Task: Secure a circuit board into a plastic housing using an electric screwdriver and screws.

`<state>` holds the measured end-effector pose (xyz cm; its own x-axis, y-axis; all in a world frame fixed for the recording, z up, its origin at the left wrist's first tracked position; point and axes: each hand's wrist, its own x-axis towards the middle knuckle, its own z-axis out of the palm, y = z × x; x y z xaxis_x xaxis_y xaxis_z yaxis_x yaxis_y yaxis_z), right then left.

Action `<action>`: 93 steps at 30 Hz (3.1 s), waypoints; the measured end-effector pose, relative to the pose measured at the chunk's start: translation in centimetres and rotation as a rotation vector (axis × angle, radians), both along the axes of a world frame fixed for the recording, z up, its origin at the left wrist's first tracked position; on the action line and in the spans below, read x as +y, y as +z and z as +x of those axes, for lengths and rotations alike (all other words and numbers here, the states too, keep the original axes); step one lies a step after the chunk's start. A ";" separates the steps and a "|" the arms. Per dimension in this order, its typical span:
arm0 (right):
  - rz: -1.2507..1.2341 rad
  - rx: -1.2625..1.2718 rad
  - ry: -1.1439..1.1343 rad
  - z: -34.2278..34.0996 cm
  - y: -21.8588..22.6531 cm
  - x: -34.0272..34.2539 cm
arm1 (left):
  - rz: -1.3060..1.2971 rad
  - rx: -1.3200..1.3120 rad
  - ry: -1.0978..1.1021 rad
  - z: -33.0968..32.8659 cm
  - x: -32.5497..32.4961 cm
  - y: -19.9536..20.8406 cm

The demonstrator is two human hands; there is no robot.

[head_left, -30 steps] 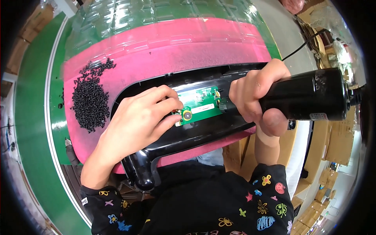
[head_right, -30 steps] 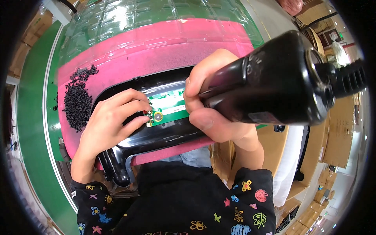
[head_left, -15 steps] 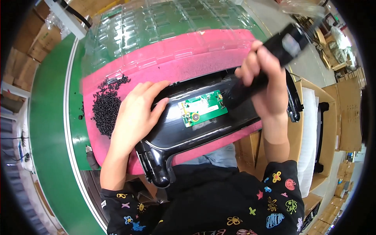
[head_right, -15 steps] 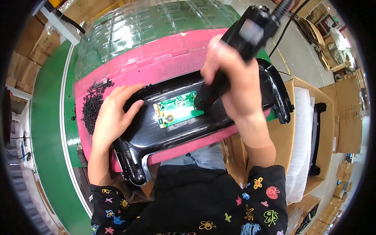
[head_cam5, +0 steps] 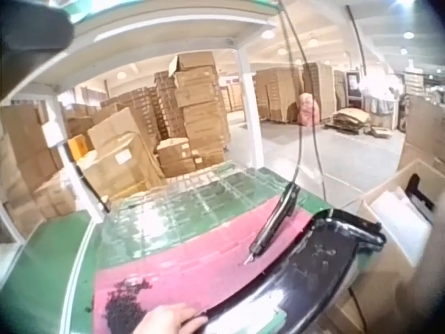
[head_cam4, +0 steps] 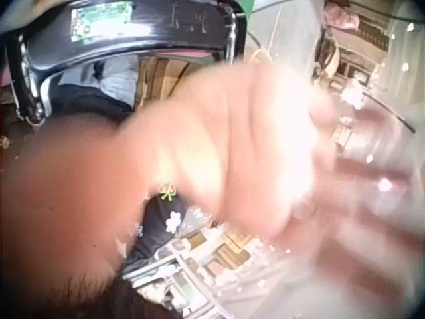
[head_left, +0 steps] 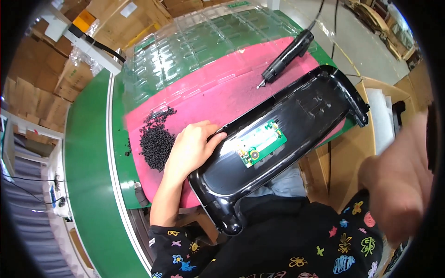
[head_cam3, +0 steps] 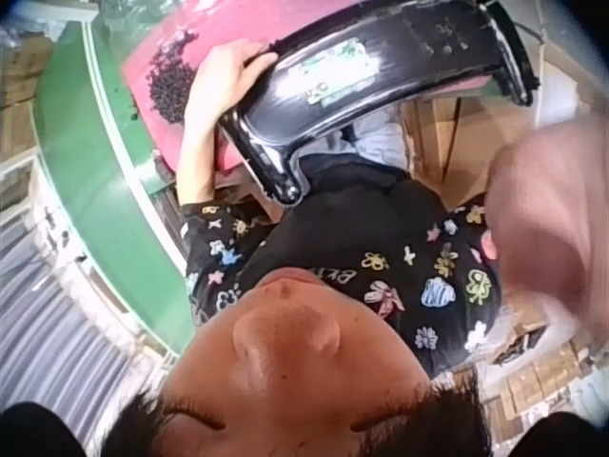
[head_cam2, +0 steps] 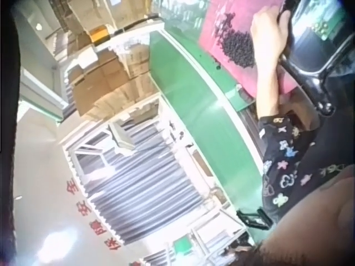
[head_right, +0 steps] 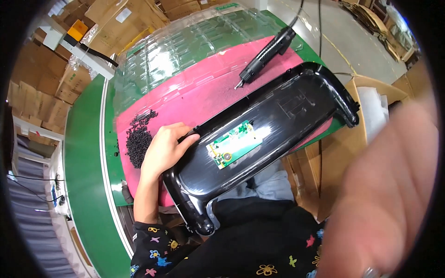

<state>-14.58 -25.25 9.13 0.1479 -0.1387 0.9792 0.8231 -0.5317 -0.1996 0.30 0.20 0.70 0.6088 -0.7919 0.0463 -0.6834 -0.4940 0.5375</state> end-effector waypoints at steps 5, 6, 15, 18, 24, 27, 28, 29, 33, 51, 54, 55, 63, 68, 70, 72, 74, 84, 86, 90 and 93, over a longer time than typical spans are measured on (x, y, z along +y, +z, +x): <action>-0.105 -0.097 -0.080 -1.0 2.5 0.6 | -0.148 -0.057 -0.092 1.1 1.5 0.5; -0.188 -0.133 -0.114 -1.7 4.4 -1.4 | -0.047 -0.078 -0.108 0.9 0.7 1.2; -0.476 -0.865 -0.596 -10.4 18.9 -8.5 | -0.086 -0.004 -0.056 -9.3 1.5 3.0; -0.478 -0.753 -0.556 -12.4 17.2 -8.5 | -0.047 -0.060 0.052 -7.4 0.3 5.1; -0.405 -0.674 -0.555 -11.4 14.8 -7.1 | -0.392 -0.404 0.155 -11.0 1.1 10.3; -0.355 -0.677 -0.503 -11.2 12.1 -4.8 | -0.503 -0.559 0.413 -14.2 7.1 9.3; -0.351 -0.682 -0.520 -11.9 11.8 -4.1 | -0.548 -0.598 0.529 -15.0 8.8 9.0; -0.353 -0.695 -0.537 -12.9 12.0 -3.7 | -0.600 -0.640 0.643 -16.1 9.8 8.9; -0.454 -0.620 -0.605 -14.9 13.0 -1.9 | -1.291 -0.207 1.077 -18.5 15.9 7.0; -0.600 0.331 -1.121 -15.7 3.5 -18.4 | -1.288 -0.021 1.103 -11.0 28.8 3.7; -0.466 0.553 -1.309 -19.7 -1.4 -27.1 | -1.050 -0.826 0.897 -2.6 46.6 -3.5; -0.372 0.740 -1.436 -22.1 -3.1 -29.4 | -0.354 -1.149 1.131 -1.1 46.6 -3.0; 0.470 1.443 -1.971 -44.7 -16.2 -40.2 | -0.634 -0.830 0.617 0.4 29.2 2.1; 0.529 1.638 -1.837 -45.1 -16.4 -39.3 | -0.840 -0.004 0.933 1.2 20.6 3.1; 0.570 1.801 -1.688 -45.0 -12.5 -38.6 | -0.754 -0.062 0.746 -2.3 11.6 5.5; 0.402 1.717 -1.720 -47.5 -11.5 -40.7 | -0.702 -0.140 0.529 -3.5 5.6 6.1; 0.351 1.529 -1.727 -46.0 -9.0 -40.3 | -0.674 -0.021 0.421 -6.1 1.3 6.6; 0.852 0.615 -0.750 -41.6 17.6 -28.3 | -0.685 0.154 -0.656 -20.5 -11.8 5.6; 0.909 0.395 -0.599 -37.9 20.8 -22.0 | -0.714 0.103 -0.737 -21.7 -14.6 6.4; 0.738 0.473 -0.646 -33.7 19.0 -15.6 | -1.038 0.234 -0.800 -23.2 -18.3 7.2; 0.511 0.729 -0.405 -28.7 16.1 -13.6 | -1.314 0.503 -0.794 -23.0 -17.3 4.9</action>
<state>-43.24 -38.87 25.25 0.5407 -0.6945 0.4747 0.1812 -0.4550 -0.8719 -22.65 -17.08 5.65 0.2480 -0.4747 0.8445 -0.1621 0.8391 0.5193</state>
